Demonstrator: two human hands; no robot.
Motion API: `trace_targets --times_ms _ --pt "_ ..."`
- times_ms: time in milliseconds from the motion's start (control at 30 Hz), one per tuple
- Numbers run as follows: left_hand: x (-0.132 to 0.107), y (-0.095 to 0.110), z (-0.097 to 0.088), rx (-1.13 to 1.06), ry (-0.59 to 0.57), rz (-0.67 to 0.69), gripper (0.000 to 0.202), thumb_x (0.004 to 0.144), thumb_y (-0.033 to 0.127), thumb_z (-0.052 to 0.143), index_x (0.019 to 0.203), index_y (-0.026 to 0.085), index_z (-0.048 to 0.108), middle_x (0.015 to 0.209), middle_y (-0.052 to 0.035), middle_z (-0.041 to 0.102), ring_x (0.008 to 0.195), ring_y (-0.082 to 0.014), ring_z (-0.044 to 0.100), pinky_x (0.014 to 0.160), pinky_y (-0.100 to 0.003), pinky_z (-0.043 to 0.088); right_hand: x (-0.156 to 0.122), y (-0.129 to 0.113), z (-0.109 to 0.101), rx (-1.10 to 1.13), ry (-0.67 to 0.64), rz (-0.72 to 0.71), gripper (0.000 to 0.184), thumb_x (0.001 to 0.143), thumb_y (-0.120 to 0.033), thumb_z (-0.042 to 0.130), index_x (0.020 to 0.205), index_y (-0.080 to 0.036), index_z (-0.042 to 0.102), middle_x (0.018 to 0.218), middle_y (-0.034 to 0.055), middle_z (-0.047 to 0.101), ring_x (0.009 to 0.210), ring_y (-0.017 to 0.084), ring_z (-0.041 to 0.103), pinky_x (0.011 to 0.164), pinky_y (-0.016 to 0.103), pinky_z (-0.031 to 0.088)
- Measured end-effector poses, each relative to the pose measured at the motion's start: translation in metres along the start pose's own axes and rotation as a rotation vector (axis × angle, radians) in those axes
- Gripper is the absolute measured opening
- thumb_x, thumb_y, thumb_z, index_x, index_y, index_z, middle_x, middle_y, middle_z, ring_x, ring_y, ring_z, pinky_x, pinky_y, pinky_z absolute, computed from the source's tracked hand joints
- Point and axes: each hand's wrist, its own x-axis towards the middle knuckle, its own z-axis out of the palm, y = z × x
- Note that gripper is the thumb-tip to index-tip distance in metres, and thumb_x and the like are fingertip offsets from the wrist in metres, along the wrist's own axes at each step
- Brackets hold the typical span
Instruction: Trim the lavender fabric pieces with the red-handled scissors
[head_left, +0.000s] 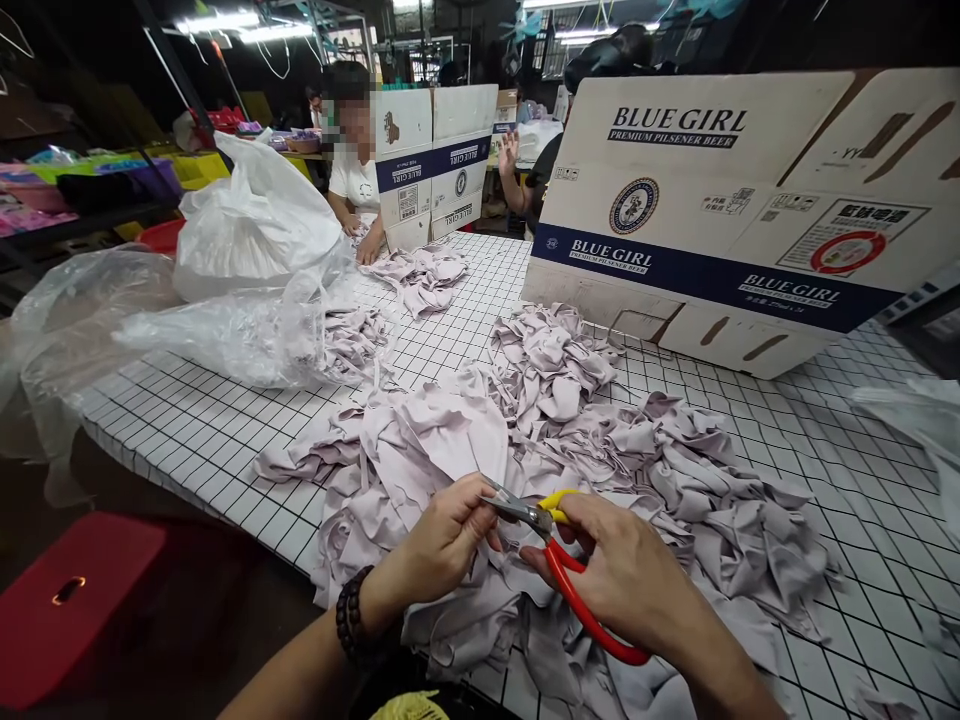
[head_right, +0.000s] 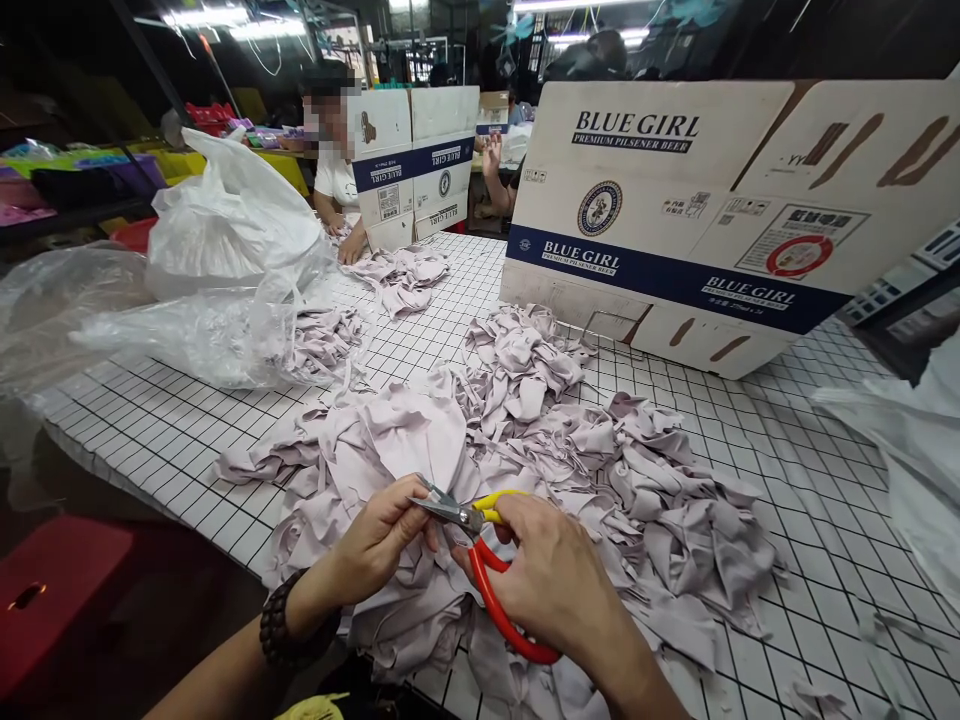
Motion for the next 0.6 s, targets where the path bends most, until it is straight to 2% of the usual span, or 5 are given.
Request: trace_targets --times_ms 133,267,433,600 --pt "0.000 0.000 -0.001 0.006 -0.005 0.006 0.028 0.100 0.027 0.039 0.080 0.016 0.056 0.075 -0.0032 0.058 0.073 -0.0144 0.055 0.071 -0.025 0.042 0.000 -0.004 -0.003 0.042 -0.060 0.030 0.034 0.076 -0.049 0.061 0.064 -0.023 0.041 0.063 -0.0020 0.054 0.058 0.015 0.047 0.053 0.025 0.033" --pt "0.000 -0.001 0.000 -0.030 -0.013 -0.015 0.030 0.100 0.030 0.038 0.083 0.015 0.057 0.075 -0.0028 0.057 0.070 -0.0136 0.056 0.070 -0.025 0.043 0.001 -0.005 -0.002 0.053 -0.101 0.064 0.034 0.076 -0.048 0.061 0.062 -0.023 0.042 0.061 -0.0021 0.053 0.057 0.015 0.046 0.052 0.025 0.031" --pt "-0.001 -0.003 0.000 -0.054 -0.010 -0.032 0.034 0.100 0.034 0.038 0.081 0.015 0.058 0.074 -0.0030 0.056 0.070 -0.0137 0.056 0.069 -0.025 0.044 -0.001 -0.001 0.005 0.048 -0.056 0.042 0.030 0.077 -0.045 0.060 0.062 -0.023 0.045 0.060 -0.0027 0.053 0.056 0.015 0.044 0.053 0.025 0.029" --pt "-0.003 -0.004 0.000 -0.124 -0.016 -0.072 0.035 0.100 0.038 0.039 0.086 0.013 0.059 0.077 -0.0026 0.056 0.067 -0.0128 0.059 0.067 -0.025 0.046 0.001 0.003 0.010 0.076 -0.023 0.004 0.036 0.076 -0.045 0.061 0.059 -0.022 0.040 0.056 -0.0030 0.048 0.054 0.014 0.041 0.053 0.026 0.027"
